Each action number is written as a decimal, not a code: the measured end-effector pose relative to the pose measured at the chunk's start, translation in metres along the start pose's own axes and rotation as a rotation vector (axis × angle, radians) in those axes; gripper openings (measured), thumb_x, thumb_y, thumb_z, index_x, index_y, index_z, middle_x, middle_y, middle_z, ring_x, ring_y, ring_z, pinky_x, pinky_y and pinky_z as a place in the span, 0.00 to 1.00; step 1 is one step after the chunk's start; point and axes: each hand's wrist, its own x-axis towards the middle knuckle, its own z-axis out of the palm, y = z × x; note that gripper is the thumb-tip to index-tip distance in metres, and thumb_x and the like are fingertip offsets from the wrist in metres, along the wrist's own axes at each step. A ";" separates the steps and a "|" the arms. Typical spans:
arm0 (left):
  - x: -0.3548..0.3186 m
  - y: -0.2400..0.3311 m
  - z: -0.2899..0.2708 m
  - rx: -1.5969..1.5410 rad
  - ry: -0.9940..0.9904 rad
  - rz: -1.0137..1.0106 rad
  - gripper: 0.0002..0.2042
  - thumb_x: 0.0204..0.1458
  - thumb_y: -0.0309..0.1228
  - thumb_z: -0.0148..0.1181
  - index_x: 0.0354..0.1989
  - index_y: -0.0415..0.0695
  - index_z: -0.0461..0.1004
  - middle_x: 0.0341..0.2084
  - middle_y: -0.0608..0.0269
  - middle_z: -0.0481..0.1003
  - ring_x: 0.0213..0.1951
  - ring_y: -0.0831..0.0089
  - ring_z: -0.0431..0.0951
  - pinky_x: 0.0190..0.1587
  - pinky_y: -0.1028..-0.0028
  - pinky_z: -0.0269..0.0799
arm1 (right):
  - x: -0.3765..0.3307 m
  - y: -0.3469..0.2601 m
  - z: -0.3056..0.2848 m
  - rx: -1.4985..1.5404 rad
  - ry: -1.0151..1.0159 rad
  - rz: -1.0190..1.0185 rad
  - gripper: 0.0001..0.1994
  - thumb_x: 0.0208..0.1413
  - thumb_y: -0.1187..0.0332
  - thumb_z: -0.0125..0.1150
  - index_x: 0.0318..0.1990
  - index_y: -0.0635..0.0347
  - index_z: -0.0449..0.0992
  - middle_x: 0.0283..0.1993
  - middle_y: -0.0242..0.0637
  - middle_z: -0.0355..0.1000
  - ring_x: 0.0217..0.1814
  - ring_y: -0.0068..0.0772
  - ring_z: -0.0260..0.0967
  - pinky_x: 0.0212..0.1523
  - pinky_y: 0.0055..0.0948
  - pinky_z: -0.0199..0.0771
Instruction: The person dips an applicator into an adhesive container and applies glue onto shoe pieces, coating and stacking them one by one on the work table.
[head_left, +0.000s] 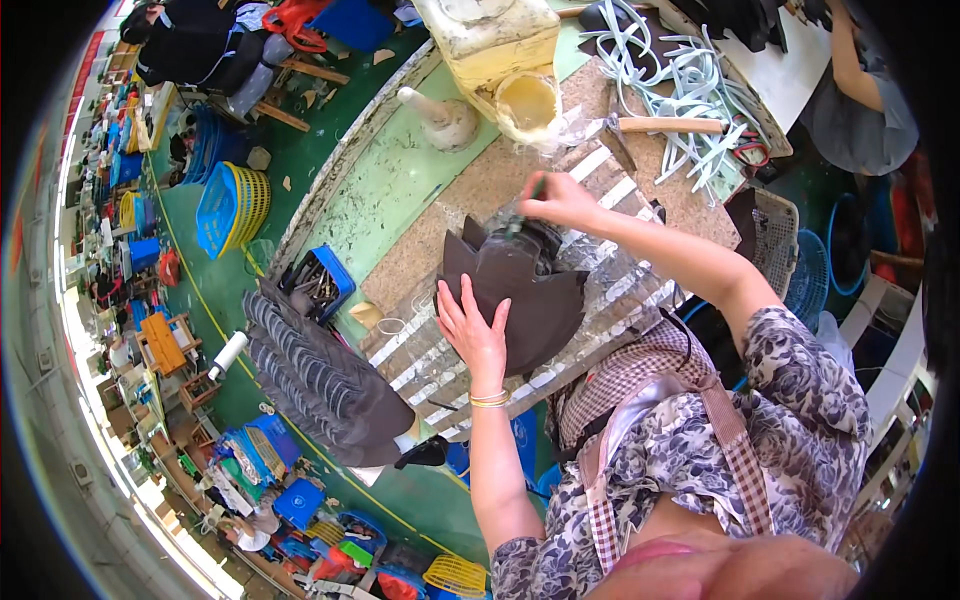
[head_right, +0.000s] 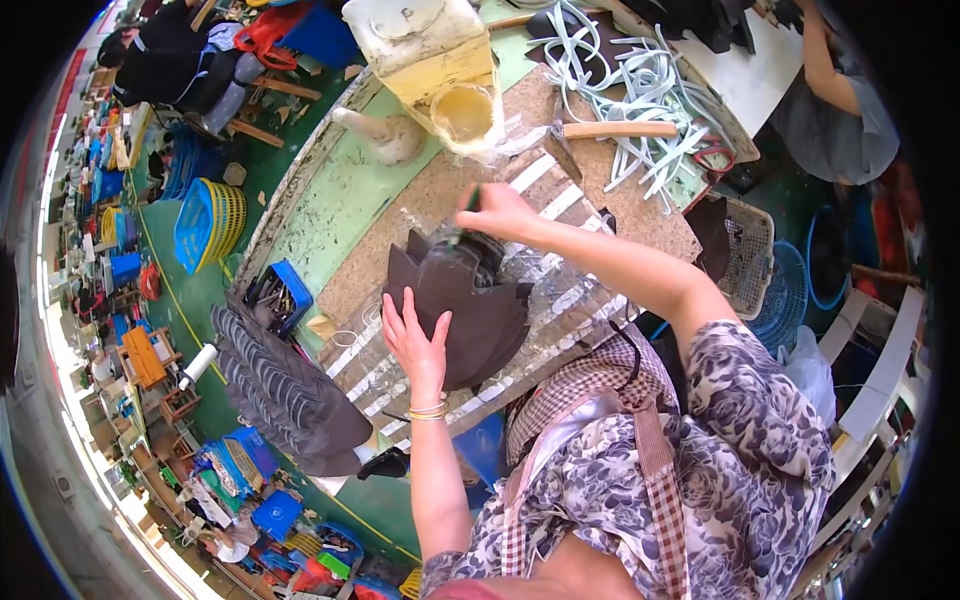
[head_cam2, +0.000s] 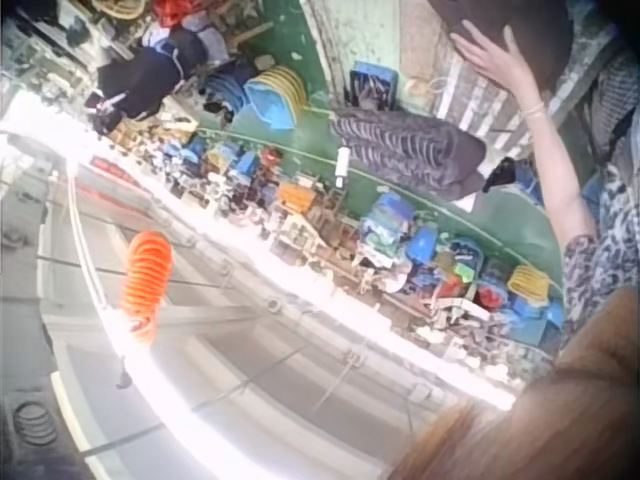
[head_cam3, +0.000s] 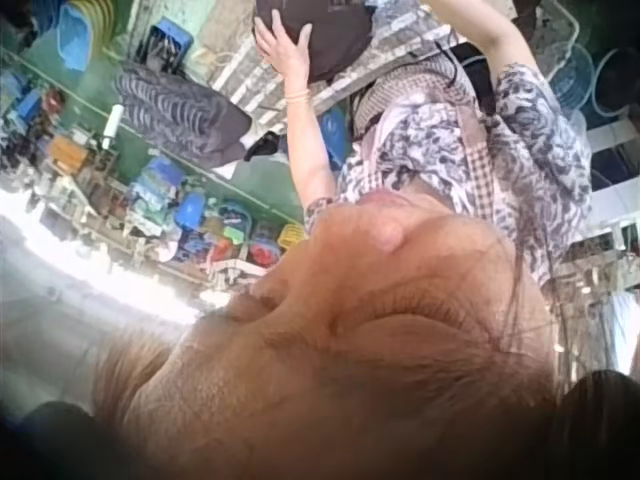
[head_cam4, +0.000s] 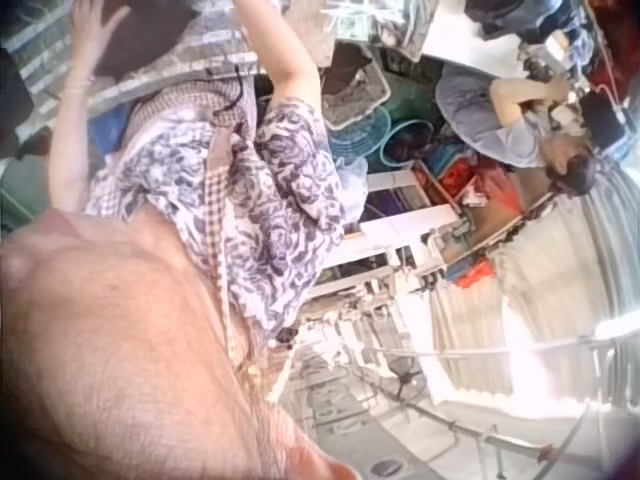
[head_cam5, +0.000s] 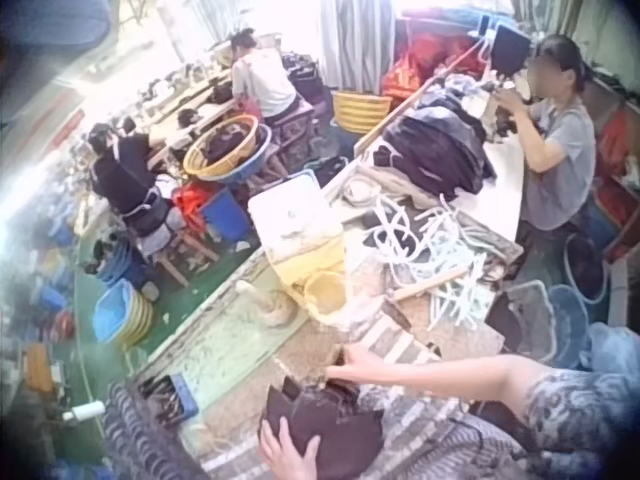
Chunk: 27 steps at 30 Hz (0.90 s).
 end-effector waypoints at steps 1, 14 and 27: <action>-0.002 -0.004 -0.001 -0.044 -0.011 0.013 0.34 0.44 0.42 0.63 0.60 0.50 0.57 0.61 0.48 0.49 0.62 0.53 0.50 0.59 0.50 0.46 | -0.012 0.003 -0.008 -0.011 -0.025 0.088 0.17 0.37 0.57 0.60 0.27 0.65 0.74 0.22 0.39 0.71 0.25 0.28 0.69 0.28 0.27 0.67; 0.001 -0.010 0.000 -0.031 -0.010 0.052 0.33 0.44 0.40 0.63 0.60 0.49 0.58 0.59 0.43 0.53 0.60 0.49 0.52 0.60 0.56 0.47 | -0.033 0.034 -0.021 0.264 -0.203 0.077 0.13 0.42 0.62 0.62 0.28 0.63 0.71 0.25 0.35 0.73 0.30 0.22 0.70 0.31 0.22 0.69; 0.007 -0.024 -0.006 -0.035 0.001 -0.013 0.30 0.42 0.39 0.64 0.57 0.51 0.63 0.57 0.48 0.58 0.56 0.50 0.57 0.57 0.56 0.52 | -0.068 0.034 -0.007 0.100 -0.331 -0.436 0.11 0.44 0.63 0.62 0.29 0.62 0.73 0.25 0.34 0.74 0.26 0.21 0.71 0.29 0.22 0.71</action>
